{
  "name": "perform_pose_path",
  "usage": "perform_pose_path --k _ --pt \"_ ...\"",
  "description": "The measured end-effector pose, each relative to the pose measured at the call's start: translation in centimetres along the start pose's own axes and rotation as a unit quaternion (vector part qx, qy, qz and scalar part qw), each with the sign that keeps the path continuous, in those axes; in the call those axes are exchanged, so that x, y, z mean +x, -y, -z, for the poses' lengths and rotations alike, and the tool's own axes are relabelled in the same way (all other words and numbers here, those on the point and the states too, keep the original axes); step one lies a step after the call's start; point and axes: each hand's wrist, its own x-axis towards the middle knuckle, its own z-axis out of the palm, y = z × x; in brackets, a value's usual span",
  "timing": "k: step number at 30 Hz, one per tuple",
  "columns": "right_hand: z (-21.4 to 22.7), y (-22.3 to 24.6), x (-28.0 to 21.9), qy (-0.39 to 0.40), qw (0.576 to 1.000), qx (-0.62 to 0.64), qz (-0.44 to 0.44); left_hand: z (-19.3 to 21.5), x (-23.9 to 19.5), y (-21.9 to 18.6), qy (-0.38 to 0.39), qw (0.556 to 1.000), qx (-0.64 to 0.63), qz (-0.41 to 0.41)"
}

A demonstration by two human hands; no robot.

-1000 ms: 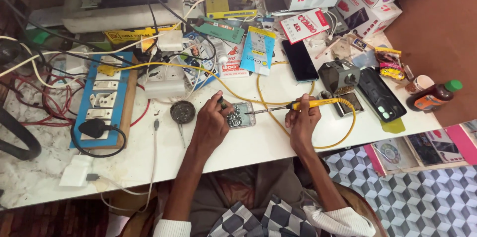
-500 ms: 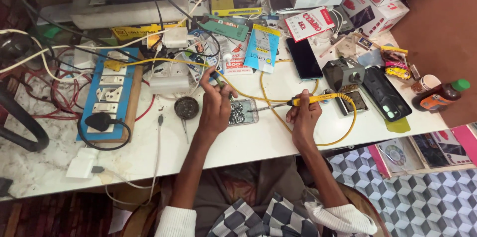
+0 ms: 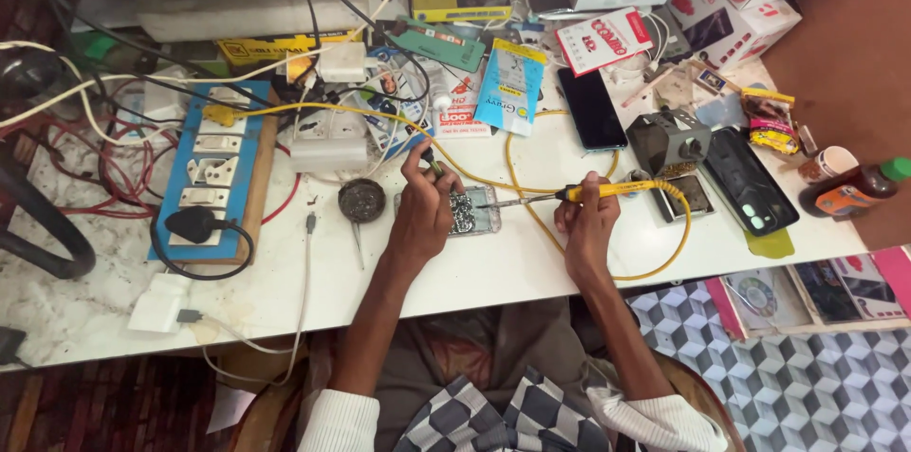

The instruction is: The person uses a soldering iron and solder wire to apply solder to multiple points on a small circuit board. They repeatedly dip the soldering iron tip into a soldering pot and then apply it to the board while feeding solder with the other hand.

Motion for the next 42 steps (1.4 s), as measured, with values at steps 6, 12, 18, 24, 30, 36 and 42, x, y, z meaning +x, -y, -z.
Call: perform_pose_path --k 6,12,18,24,30,36,42 --pt "-0.1 -0.2 0.0 -0.023 0.998 -0.043 -0.03 -0.1 -0.4 0.9 -0.017 0.981 0.137 -0.14" --pt "-0.3 -0.3 -0.2 -0.009 0.998 -0.053 -0.017 0.0 -0.5 0.7 -0.014 0.979 0.15 -0.138" --pt "-0.6 -0.2 -0.1 -0.032 0.994 -0.099 -0.029 0.1 -0.2 0.1 -0.014 0.985 0.129 -0.109" --pt "0.1 -0.7 -0.1 -0.031 0.996 -0.074 -0.027 0.0 -0.7 1.0 -0.023 0.983 0.137 -0.124" --pt "0.2 -0.8 -0.4 -0.035 0.996 -0.085 -0.02 -0.3 -0.7 1.8 -0.043 0.975 0.141 -0.167" --pt "0.0 -0.2 0.1 -0.086 0.994 -0.041 -0.047 0.1 0.0 0.0 -0.015 0.987 0.144 -0.073" --pt "1.0 -1.1 0.9 -0.094 0.995 0.011 -0.038 0.2 0.4 -0.3 -0.001 0.989 0.142 -0.05"
